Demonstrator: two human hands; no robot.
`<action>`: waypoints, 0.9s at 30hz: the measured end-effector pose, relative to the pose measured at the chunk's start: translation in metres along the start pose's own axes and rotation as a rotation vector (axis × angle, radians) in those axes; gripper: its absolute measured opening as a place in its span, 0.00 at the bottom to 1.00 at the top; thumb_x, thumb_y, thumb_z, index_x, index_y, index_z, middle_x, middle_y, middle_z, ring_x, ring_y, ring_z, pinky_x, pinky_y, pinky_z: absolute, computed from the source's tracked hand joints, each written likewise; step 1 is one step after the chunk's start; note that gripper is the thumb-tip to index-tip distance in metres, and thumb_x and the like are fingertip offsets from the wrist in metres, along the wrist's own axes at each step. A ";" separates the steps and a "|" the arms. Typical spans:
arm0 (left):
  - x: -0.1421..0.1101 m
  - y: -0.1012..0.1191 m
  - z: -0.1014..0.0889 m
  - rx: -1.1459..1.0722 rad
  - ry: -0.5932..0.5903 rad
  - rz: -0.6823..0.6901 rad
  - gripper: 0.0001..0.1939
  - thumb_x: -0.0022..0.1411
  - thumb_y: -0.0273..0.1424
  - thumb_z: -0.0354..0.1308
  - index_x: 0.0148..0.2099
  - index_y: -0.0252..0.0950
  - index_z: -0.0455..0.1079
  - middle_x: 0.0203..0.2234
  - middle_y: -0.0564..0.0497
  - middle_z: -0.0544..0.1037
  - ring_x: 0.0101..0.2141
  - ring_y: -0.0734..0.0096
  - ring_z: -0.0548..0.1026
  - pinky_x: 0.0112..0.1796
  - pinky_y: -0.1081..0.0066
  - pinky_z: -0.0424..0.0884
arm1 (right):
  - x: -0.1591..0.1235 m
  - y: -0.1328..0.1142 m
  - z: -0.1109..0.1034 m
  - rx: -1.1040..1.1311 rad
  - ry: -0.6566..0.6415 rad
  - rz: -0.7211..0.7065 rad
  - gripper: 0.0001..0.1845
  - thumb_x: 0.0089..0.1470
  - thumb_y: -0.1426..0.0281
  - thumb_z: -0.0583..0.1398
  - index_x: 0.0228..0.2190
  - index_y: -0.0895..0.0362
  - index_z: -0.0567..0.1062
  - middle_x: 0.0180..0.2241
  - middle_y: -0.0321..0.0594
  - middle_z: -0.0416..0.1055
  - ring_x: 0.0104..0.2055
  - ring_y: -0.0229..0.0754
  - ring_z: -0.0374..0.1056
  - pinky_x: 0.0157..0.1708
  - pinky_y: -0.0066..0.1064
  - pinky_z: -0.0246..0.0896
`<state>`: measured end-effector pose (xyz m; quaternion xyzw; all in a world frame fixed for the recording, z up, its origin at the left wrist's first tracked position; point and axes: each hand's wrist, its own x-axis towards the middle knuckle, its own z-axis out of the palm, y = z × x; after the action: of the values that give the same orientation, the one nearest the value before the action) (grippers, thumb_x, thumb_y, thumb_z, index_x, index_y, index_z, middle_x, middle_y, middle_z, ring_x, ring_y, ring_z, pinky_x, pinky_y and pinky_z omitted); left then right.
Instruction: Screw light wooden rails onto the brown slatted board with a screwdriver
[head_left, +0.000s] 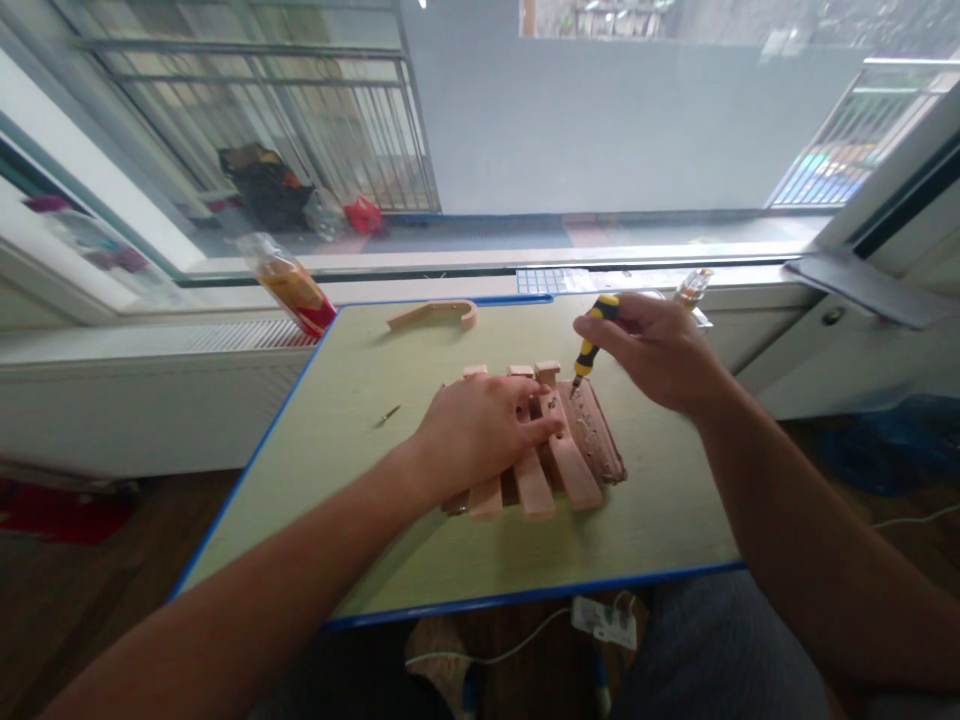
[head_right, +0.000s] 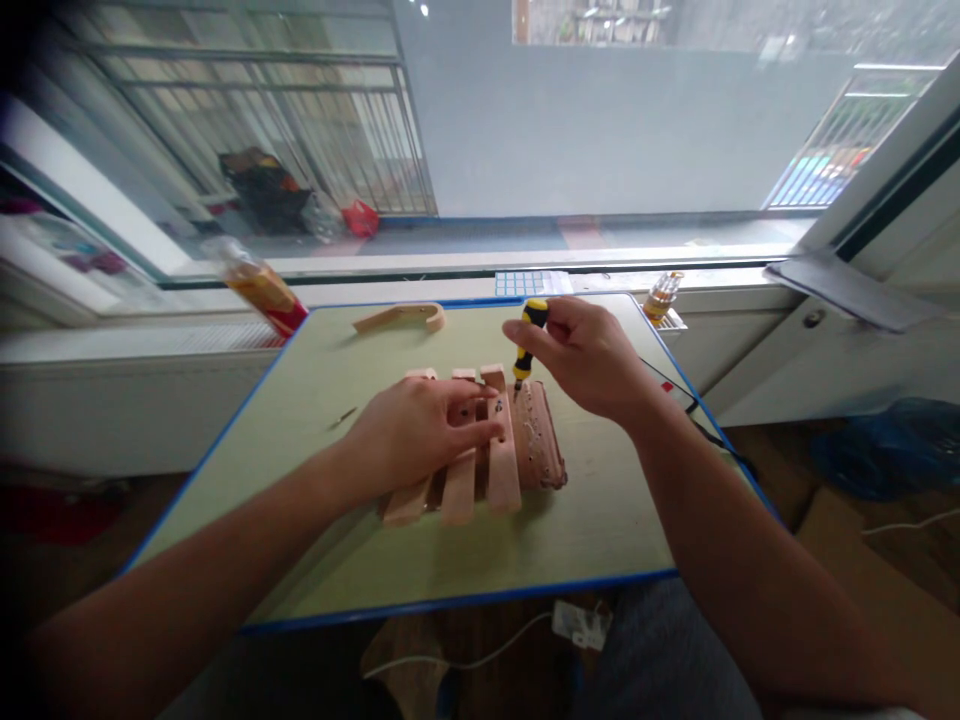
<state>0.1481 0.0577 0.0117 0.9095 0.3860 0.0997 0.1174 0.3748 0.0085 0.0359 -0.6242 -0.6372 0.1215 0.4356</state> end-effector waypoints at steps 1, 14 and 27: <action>0.000 -0.001 -0.001 -0.018 0.004 0.025 0.19 0.66 0.53 0.61 0.51 0.53 0.84 0.33 0.51 0.86 0.34 0.57 0.79 0.32 0.64 0.65 | 0.001 -0.005 -0.004 -0.003 -0.022 0.015 0.18 0.60 0.53 0.65 0.29 0.55 0.76 0.23 0.32 0.66 0.26 0.36 0.59 0.26 0.34 0.53; 0.010 0.007 0.007 -0.059 0.056 0.000 0.12 0.67 0.43 0.61 0.46 0.52 0.86 0.36 0.52 0.88 0.32 0.59 0.81 0.35 0.61 0.72 | 0.045 -0.058 -0.046 -0.343 -0.654 -0.133 0.06 0.59 0.64 0.64 0.36 0.52 0.81 0.27 0.31 0.78 0.26 0.36 0.70 0.24 0.32 0.55; 0.015 0.003 0.020 -0.125 0.083 -0.018 0.13 0.69 0.42 0.60 0.47 0.52 0.86 0.35 0.53 0.89 0.30 0.64 0.81 0.36 0.62 0.75 | 0.057 -0.033 -0.037 -0.283 -0.663 -0.155 0.05 0.57 0.66 0.66 0.36 0.52 0.82 0.26 0.31 0.77 0.26 0.36 0.68 0.26 0.32 0.52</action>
<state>0.1660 0.0642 -0.0048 0.8920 0.3916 0.1602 0.1588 0.3869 0.0388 0.1036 -0.5547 -0.7996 0.1944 0.1230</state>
